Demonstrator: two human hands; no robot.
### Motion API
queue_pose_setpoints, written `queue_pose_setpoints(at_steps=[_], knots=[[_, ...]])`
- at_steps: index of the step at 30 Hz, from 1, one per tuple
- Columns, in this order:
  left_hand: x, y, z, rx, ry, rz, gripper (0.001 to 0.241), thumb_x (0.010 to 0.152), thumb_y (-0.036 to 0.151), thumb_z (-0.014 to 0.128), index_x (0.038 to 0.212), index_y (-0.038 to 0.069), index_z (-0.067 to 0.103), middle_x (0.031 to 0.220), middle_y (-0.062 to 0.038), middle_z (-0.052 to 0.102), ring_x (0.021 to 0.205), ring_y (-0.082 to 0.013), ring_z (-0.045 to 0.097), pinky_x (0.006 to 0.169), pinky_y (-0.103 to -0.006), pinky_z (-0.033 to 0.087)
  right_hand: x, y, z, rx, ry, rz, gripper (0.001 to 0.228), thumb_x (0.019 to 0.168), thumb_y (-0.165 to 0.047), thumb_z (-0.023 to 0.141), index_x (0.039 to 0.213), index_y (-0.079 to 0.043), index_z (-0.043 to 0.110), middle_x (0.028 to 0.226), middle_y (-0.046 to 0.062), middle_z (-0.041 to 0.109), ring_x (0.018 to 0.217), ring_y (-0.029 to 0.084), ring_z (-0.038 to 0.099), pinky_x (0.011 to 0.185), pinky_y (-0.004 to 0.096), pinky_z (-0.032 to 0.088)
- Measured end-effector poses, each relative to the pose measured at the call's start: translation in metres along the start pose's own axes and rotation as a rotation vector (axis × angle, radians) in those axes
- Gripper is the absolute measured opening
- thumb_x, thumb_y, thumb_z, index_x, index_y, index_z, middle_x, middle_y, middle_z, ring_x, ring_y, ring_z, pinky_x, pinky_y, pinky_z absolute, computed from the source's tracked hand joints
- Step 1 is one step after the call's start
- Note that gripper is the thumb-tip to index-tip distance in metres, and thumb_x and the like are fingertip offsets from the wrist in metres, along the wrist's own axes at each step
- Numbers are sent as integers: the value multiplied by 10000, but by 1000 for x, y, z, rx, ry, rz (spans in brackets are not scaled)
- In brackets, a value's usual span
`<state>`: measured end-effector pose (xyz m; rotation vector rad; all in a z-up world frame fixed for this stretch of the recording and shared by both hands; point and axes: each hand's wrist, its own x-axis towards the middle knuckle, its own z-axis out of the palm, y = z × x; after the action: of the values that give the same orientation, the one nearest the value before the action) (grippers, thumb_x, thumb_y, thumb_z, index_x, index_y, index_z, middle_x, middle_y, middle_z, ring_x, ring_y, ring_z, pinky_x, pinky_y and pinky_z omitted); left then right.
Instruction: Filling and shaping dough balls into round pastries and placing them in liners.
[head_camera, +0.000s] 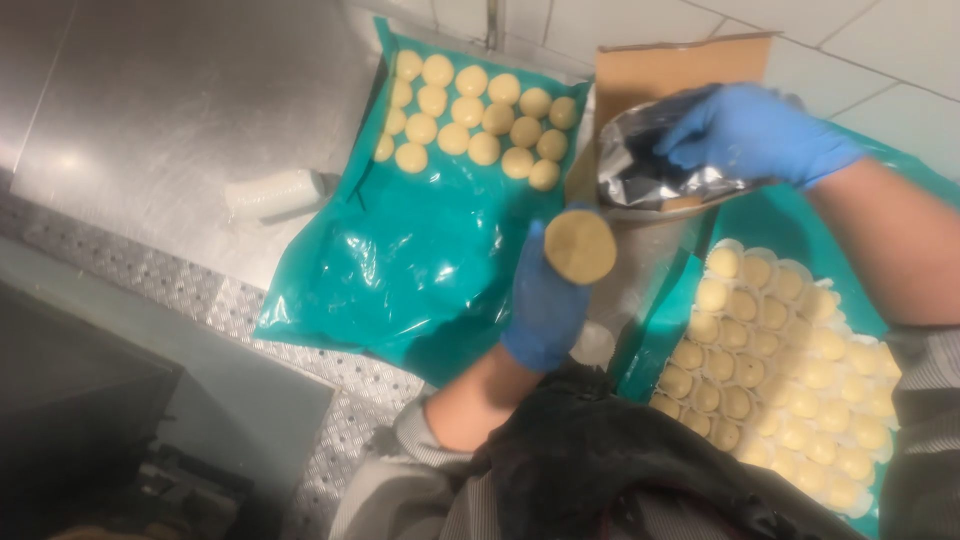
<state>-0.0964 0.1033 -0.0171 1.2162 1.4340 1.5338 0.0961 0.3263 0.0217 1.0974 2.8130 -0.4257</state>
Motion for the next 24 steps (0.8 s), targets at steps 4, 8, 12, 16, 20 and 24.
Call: queue_pose_setpoints(at_steps=[4,8,12,16,20,24], knots=[[20,-12,36,55,-28,44,270,895,53,682,1141,5,582,976,-117,697,822,-215,692,726,-323,579,-31,-53,-57,261,-40,184,337,774,-166,725,1094,-106,812,1155,62,761,931,243,713,961,350,513],[22,-22,61,182,-60,201,485,866,89,742,1320,56,576,1183,-111,715,992,-237,731,882,-321,587,-51,-75,-53,217,-112,145,239,840,-204,741,1060,-207,835,937,-5,816,674,142,713,719,238,602],[29,-10,71,116,-94,308,397,875,38,710,1252,17,585,1138,-116,679,949,-237,669,898,-338,534,-54,-57,-17,124,-97,-153,291,877,-462,690,1023,-241,811,920,48,768,922,335,745,872,488,592],[36,-93,89,-1139,-433,-194,426,1094,235,408,1472,41,384,1469,-107,502,1331,-142,485,1180,-277,281,-55,-62,-13,139,-31,-173,264,851,-46,597,1049,-70,771,1006,53,742,750,187,655,681,308,563],[39,-160,122,-2157,-497,-668,900,1056,812,303,1601,97,351,1593,-225,444,1441,-338,504,1289,-475,232,-63,-64,-5,408,-20,8,490,1056,-360,571,1255,76,672,1190,258,643,1081,327,628,1114,420,390],[43,-133,119,-2177,-488,-652,853,1067,774,409,1555,75,413,1564,-254,467,1419,-372,517,1279,-489,238,-47,-69,-30,-28,-305,115,321,1020,-464,527,1120,-254,748,1025,6,726,1000,269,726,980,391,525]])
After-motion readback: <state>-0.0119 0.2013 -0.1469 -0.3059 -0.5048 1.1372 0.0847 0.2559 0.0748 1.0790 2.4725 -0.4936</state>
